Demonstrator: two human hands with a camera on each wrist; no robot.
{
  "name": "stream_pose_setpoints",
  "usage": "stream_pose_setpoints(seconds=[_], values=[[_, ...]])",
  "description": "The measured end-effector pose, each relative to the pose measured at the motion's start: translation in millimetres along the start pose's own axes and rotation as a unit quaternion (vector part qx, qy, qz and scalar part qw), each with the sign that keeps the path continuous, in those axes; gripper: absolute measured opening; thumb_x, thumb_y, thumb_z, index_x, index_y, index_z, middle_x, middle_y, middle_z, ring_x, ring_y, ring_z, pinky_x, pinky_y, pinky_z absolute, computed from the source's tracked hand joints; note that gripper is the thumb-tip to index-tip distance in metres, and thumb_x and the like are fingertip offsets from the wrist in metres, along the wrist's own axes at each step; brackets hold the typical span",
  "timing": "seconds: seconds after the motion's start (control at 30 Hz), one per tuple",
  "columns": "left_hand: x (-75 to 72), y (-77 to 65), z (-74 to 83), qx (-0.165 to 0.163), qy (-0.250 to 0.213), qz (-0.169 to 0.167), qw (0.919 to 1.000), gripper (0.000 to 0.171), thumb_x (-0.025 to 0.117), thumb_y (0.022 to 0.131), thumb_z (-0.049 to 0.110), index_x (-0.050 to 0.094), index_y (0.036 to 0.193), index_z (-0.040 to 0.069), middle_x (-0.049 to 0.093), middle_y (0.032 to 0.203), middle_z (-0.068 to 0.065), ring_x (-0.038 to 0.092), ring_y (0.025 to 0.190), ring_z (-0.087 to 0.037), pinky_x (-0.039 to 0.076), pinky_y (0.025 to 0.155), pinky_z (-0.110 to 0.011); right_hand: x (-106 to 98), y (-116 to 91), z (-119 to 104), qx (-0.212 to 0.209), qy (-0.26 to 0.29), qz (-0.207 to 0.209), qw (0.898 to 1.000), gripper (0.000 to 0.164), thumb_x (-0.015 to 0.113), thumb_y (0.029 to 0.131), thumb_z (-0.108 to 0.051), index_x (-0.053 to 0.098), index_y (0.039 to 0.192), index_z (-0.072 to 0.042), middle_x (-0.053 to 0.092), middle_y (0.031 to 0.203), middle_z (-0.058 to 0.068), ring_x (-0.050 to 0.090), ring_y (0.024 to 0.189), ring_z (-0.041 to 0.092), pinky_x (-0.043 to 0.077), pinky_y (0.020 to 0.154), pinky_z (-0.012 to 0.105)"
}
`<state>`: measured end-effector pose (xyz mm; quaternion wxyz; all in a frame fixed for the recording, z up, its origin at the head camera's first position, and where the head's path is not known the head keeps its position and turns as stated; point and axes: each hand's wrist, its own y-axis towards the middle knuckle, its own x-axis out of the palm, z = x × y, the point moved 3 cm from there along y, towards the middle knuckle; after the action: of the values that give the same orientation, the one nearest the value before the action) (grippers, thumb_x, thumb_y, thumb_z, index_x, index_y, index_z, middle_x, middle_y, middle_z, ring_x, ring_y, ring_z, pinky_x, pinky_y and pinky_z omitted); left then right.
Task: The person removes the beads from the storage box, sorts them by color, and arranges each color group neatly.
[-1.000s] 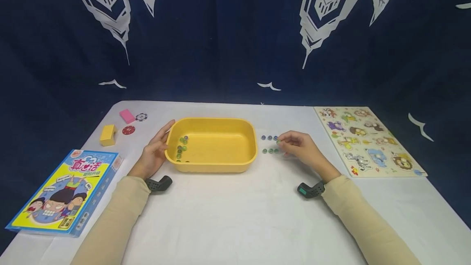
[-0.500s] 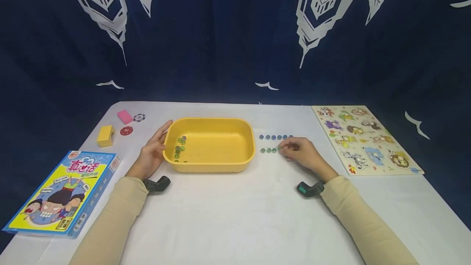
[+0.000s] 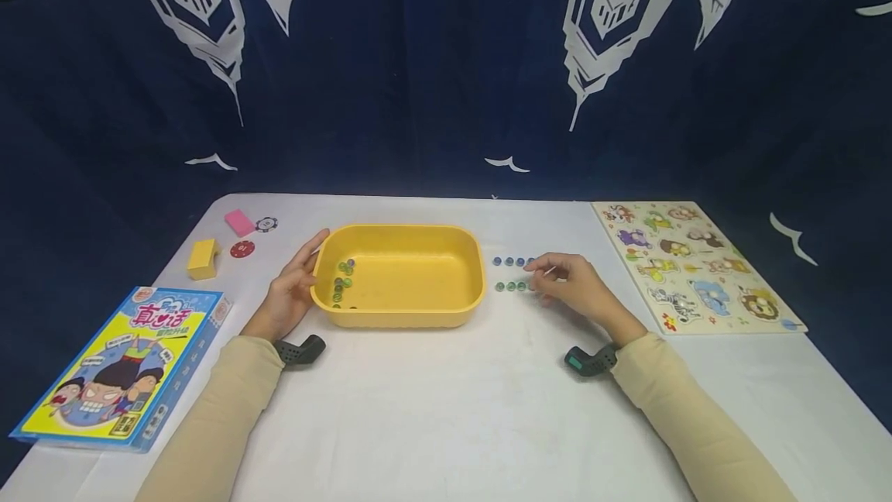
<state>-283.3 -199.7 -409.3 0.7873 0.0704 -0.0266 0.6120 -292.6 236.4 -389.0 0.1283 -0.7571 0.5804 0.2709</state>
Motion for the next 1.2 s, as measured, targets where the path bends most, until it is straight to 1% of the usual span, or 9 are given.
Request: stream_pose_setpoints(seconds=[0.1,0.3,0.5,0.6,0.67,0.83,0.9,1.03,1.2], values=[[-0.5,0.5,-1.2,0.003,-0.001,-0.003,1.0000,0.084,0.031,0.079,0.004,0.020,0.161,0.021,0.016,0.166,-0.007,0.014,0.152,-0.024,0.013,0.122,-0.049,4.2,0.4,-17.5,-0.017,0.024,-0.020,0.999,0.027,0.068,0.091,-0.007,0.067,0.114,0.008,0.066,0.111,0.025,0.067,0.079,0.018,0.060,0.067,0.032],[-2.1,0.8,-1.6,0.005,-0.002,-0.005,1.0000,0.085,0.032,0.079,0.004,0.020,0.160,0.021,0.017,0.166,-0.009,0.015,0.152,-0.026,0.012,0.121,-0.051,23.9,7.3,-53.9,-0.045,0.085,-0.069,0.993,0.027,0.068,0.090,-0.008,0.068,0.114,0.006,0.067,0.107,0.026,0.068,0.087,0.025,0.060,0.078,0.045],[-2.5,0.1,-1.5,0.009,-0.004,-0.006,0.9999,0.085,0.032,0.079,0.004,0.019,0.161,0.020,0.018,0.166,-0.011,0.015,0.152,-0.027,0.012,0.121,-0.053,54.7,22.3,-84.4,-0.065,0.135,-0.122,0.981,0.024,0.069,0.090,-0.007,0.069,0.112,0.004,0.068,0.102,0.022,0.067,0.089,0.029,0.060,0.078,0.047],[-2.7,0.4,-2.2,0.012,-0.004,-0.008,0.9999,0.084,0.032,0.079,0.004,0.018,0.161,0.020,0.018,0.166,-0.010,0.015,0.152,-0.027,0.012,0.121,-0.053,73.5,30.6,-96.3,-0.073,0.155,-0.154,0.973,0.024,0.069,0.090,-0.005,0.069,0.111,0.005,0.068,0.102,0.016,0.065,0.087,0.026,0.059,0.078,0.048],[-3.1,1.1,-2.8,0.011,-0.003,-0.009,0.9999,0.084,0.032,0.080,0.004,0.019,0.161,0.021,0.018,0.166,-0.009,0.015,0.152,-0.027,0.013,0.121,-0.052,86.3,35.9,-103.8,-0.078,0.162,-0.174,0.968,0.025,0.069,0.090,-0.004,0.068,0.112,0.008,0.068,0.103,0.018,0.065,0.087,0.023,0.059,0.079,0.050],[-4.6,2.6,-4.6,0.012,-0.003,-0.010,0.9999,0.084,0.032,0.080,0.003,0.017,0.161,0.019,0.019,0.166,-0.010,0.016,0.152,-0.027,0.014,0.121,-0.051,117.3,48.3,-117.3,-0.081,0.155,-0.215,0.961,0.030,0.068,0.090,-0.003,0.065,0.116,0.012,0.066,0.105,0.028,0.064,0.084,0.018,0.059,0.080,0.045],[-4.8,3.2,-4.7,0.012,-0.005,-0.011,0.9999,0.084,0.032,0.080,0.003,0.017,0.161,0.018,0.019,0.166,-0.010,0.016,0.152,-0.027,0.013,0.121,-0.051,128.0,52.8,-121.3,-0.077,0.147,-0.229,0.959,0.031,0.068,0.090,-0.004,0.065,0.117,0.011,0.067,0.104,0.027,0.064,0.081,0.017,0.060,0.080,0.041],[-4.9,4.2,-4.7,0.011,-0.005,-0.011,0.9999,0.084,0.032,0.080,0.003,0.018,0.161,0.019,0.018,0.166,-0.010,0.016,0.152,-0.027,0.013,0.121,-0.051,146.2,61.1,-126.1,-0.065,0.119,-0.252,0.958,0.028,0.068,0.090,-0.004,0.068,0.116,0.007,0.070,0.098,0.015,0.063,0.076,0.016,0.058,0.076,0.031],[-4.8,4.4,-5.1,0.008,0.005,-0.009,0.9999,0.084,0.032,0.080,0.004,0.018,0.161,0.021,0.019,0.166,-0.009,0.016,0.152,-0.027,0.013,0.121,-0.051,162.9,69.3,-131.0,-0.072,0.040,-0.266,0.961,0.022,0.068,0.090,-0.003,0.073,0.111,-0.001,0.073,0.094,0.003,0.063,0.082,0.012,0.054,0.078,0.024]])
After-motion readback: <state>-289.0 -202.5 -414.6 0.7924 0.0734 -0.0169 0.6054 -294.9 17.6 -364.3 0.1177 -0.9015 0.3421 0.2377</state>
